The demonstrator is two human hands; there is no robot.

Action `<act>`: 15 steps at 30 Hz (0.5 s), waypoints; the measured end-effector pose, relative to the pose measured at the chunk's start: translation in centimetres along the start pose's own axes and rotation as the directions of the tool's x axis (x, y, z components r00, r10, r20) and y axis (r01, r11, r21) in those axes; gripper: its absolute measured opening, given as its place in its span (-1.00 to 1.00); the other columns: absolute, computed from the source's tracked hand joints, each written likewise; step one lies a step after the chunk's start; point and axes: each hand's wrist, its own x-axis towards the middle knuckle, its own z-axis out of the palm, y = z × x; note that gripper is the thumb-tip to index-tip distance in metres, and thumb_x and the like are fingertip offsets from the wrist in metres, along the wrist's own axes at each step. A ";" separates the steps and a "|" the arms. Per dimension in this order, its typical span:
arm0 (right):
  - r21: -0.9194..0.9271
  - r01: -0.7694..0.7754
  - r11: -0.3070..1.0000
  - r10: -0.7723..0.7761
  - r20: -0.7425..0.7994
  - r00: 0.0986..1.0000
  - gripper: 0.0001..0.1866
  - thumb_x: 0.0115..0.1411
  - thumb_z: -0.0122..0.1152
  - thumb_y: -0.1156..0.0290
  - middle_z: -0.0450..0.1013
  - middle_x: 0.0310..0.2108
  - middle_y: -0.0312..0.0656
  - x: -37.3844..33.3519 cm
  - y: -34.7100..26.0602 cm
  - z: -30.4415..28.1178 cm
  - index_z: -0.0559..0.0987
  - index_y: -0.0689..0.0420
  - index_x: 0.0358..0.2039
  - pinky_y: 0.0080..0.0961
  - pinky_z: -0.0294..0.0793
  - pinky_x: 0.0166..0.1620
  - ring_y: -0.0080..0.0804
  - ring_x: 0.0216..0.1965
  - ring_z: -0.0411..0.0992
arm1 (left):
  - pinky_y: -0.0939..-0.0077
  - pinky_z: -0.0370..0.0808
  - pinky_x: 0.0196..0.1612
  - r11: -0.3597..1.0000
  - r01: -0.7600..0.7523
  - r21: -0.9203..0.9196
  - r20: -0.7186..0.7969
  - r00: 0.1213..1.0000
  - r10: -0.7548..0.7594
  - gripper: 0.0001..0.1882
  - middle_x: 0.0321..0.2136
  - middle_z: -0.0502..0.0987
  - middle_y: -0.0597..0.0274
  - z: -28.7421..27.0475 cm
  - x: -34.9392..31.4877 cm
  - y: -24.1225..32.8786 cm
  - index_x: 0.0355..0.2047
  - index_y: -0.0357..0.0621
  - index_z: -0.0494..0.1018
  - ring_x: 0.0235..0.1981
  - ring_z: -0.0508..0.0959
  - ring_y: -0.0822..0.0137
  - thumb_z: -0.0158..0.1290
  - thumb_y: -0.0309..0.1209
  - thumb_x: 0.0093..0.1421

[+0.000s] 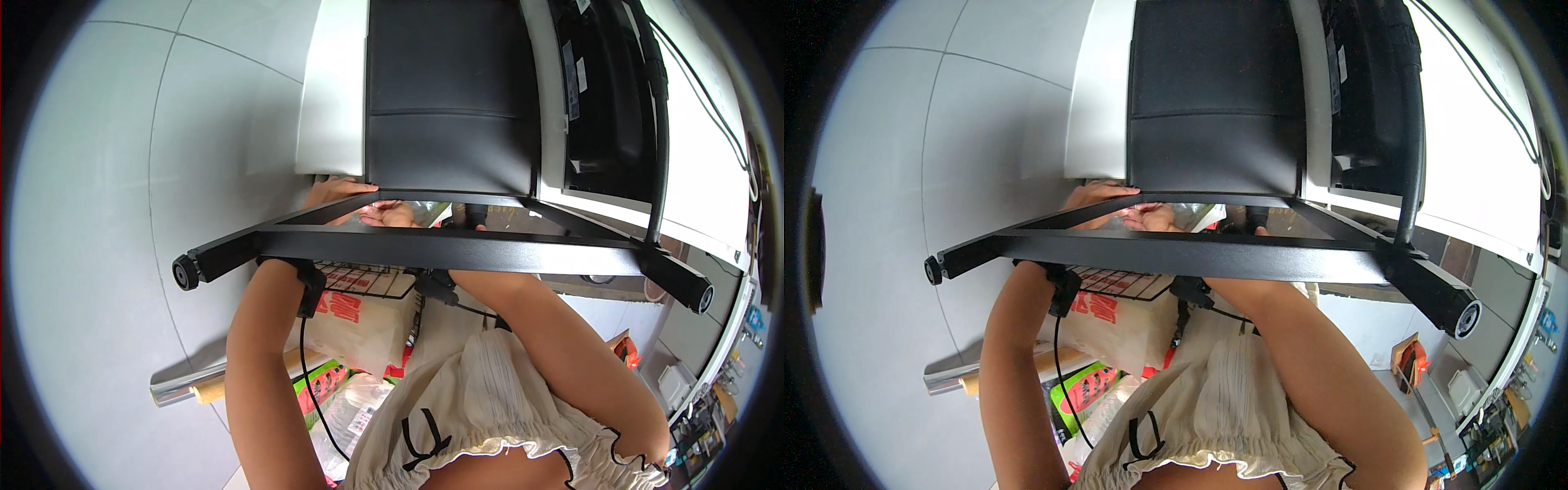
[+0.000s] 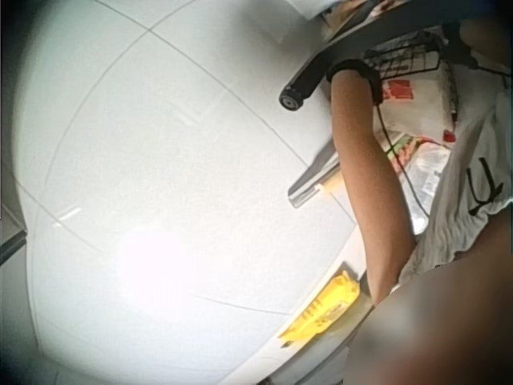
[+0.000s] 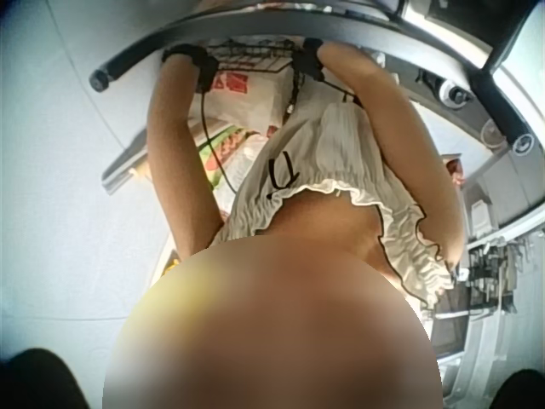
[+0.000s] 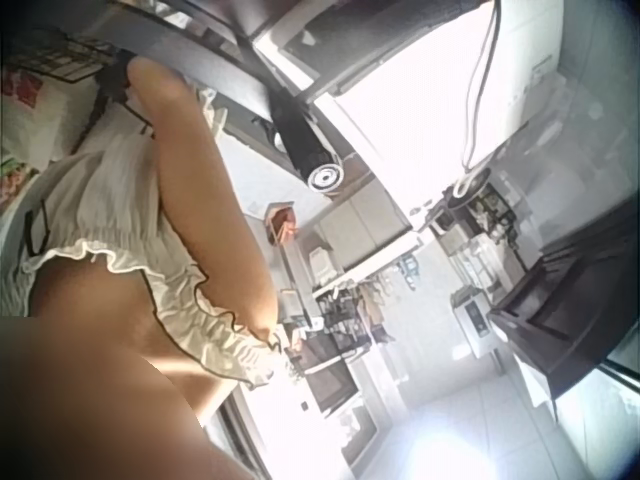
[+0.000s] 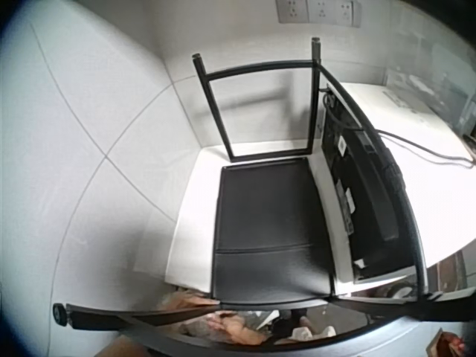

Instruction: The recorder is shown assembling or repairing a black metal structure, likely a chair or stand, by tightening screws.

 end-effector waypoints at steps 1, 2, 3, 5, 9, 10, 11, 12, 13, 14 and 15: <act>0.005 -0.003 1.000 0.003 -0.007 1.000 -0.63 0.29 -0.37 0.25 0.29 -0.03 -0.29 -0.6 0.4 -0.2 0.27 0.07 0.03 -0.47 0.30 0.07 -0.58 0.05 0.24 | 0.38 0.44 -0.17 1.000 -0.003 -0.003 -0.004 1.000 0.003 -0.66 -0.28 0.53 0.08 -0.3 0.2 0.3 -0.15 -0.10 0.47 -0.24 0.51 0.15 0.10 -0.31 0.04; 0.004 0.002 1.000 -0.003 0.200 0.980 -0.64 0.29 -0.36 0.27 0.29 -0.04 -0.30 -1.6 1.0 -0.5 0.27 0.06 0.03 -0.52 0.30 0.06 -0.57 0.04 0.25 | 0.38 0.44 -0.17 1.000 -0.003 0.005 0.000 1.000 0.003 -0.66 -0.28 0.53 0.08 -0.5 0.3 0.4 -0.15 -0.10 0.47 -0.24 0.51 0.15 0.10 -0.31 0.04; 0.005 0.010 1.000 -0.011 0.400 0.917 -0.65 0.29 -0.35 0.30 0.29 -0.04 -0.30 -2.3 1.5 -0.7 0.28 0.05 0.03 -0.56 0.30 0.05 -0.57 0.04 0.25 | 0.39 0.44 -0.18 1.000 -0.015 -0.006 -0.013 1.000 0.015 -0.67 -0.28 0.53 0.09 -0.8 0.3 0.5 -0.15 -0.10 0.47 -0.24 0.51 0.16 0.10 -0.32 0.04; -0.117 0.058 0.991 -0.011 0.365 0.931 -0.65 0.29 -0.35 0.29 0.30 -0.04 -0.30 -2.4 1.9 1.1 0.28 0.05 0.03 -0.54 0.29 0.06 -0.56 0.04 0.25 | 0.39 0.44 -0.18 0.999 -0.027 -0.023 -0.030 0.999 0.027 -0.67 -0.28 0.53 0.09 -0.8 0.3 0.3 -0.16 -0.09 0.47 -0.25 0.51 0.17 0.10 -0.33 0.04; -0.572 0.195 0.797 -0.072 0.231 0.970 -0.63 0.28 -0.35 0.25 0.31 -0.03 -0.29 -0.4 2.7 4.4 0.29 0.05 0.03 -0.49 0.26 0.08 -0.52 0.05 0.25 | 0.38 0.43 -0.16 0.997 -0.065 -0.048 -0.054 0.997 0.063 -0.69 -0.25 0.53 0.13 -0.6 -0.5 0.1 -0.16 -0.10 0.47 -0.23 0.51 0.18 0.09 -0.35 0.05; -0.670 0.207 0.713 -0.094 0.200 0.975 -0.63 0.28 -0.35 0.24 0.31 -0.03 -0.29 0.2 2.8 5.2 0.30 0.05 0.03 -0.48 0.25 0.08 -0.51 0.05 0.25 | 0.38 0.43 -0.15 0.999 -0.043 -0.026 -0.054 0.998 0.041 -0.69 -0.25 0.53 0.14 -0.6 -0.6 0.2 -0.16 -0.10 0.46 -0.22 0.51 0.18 0.09 -0.36 0.05; -0.758 0.210 0.618 -0.121 0.172 0.978 -0.62 0.28 -0.35 0.23 0.31 -0.03 -0.29 0.3 3.2 6.0 0.30 0.05 0.03 -0.47 0.24 0.09 -0.50 0.05 0.25 | 0.38 0.43 -0.15 0.999 -0.041 -0.024 -0.053 0.998 0.040 -0.69 -0.25 0.53 0.14 -0.7 -0.8 0.3 -0.16 -0.10 0.46 -0.22 0.51 0.18 0.09 -0.36 0.05; -0.835 0.200 0.513 -0.129 0.155 0.979 -0.62 0.28 -0.35 0.23 0.32 -0.02 -0.29 0.4 3.3 7.0 0.30 0.05 0.03 -0.45 0.23 0.09 -0.49 0.05 0.25 | 0.38 0.42 -0.13 0.997 -0.064 -0.052 -0.036 0.997 0.063 -0.68 -0.23 0.53 0.14 -0.6 0.2 0.6 -0.14 -0.09 0.45 -0.21 0.50 0.17 0.08 -0.35 0.06; -0.897 0.187 0.400 -0.140 0.142 0.980 -0.61 0.28 -0.35 0.22 0.32 -0.02 -0.29 0.5 3.6 8.2 0.31 0.05 0.03 -0.44 0.23 0.10 -0.49 0.05 0.25 | 0.38 0.42 -0.11 0.993 -0.087 -0.081 -0.018 0.996 0.086 -0.66 -0.22 0.52 0.14 -0.5 1.2 0.9 -0.12 -0.09 0.44 -0.19 0.50 0.17 0.08 -0.33 0.06; -0.944 0.175 0.280 -0.153 0.136 0.979 -0.61 0.28 -0.35 0.21 0.32 -0.02 -0.29 0.5 4.0 9.5 0.31 0.05 0.03 -0.43 0.22 0.10 -0.48 0.06 0.25 | 0.38 0.42 -0.11 0.990 -0.107 -0.090 -0.015 0.994 0.106 -0.66 -0.22 0.52 0.14 -0.3 2.3 1.2 -0.12 -0.09 0.44 -0.19 0.50 0.17 0.08 -0.33 0.06; -0.976 0.145 0.163 -0.226 0.106 0.968 -0.61 0.28 -0.35 0.20 0.33 -0.01 -0.29 0.9 3.3 9.8 0.31 0.05 0.03 -0.41 0.21 0.11 -0.47 0.06 0.25 | 0.39 0.41 -0.09 0.999 -0.008 -0.042 0.037 0.999 0.010 -0.64 -0.20 0.51 0.13 -1.3 0.8 1.9 -0.10 -0.09 0.43 -0.17 0.49 0.17 0.08 -0.32 0.06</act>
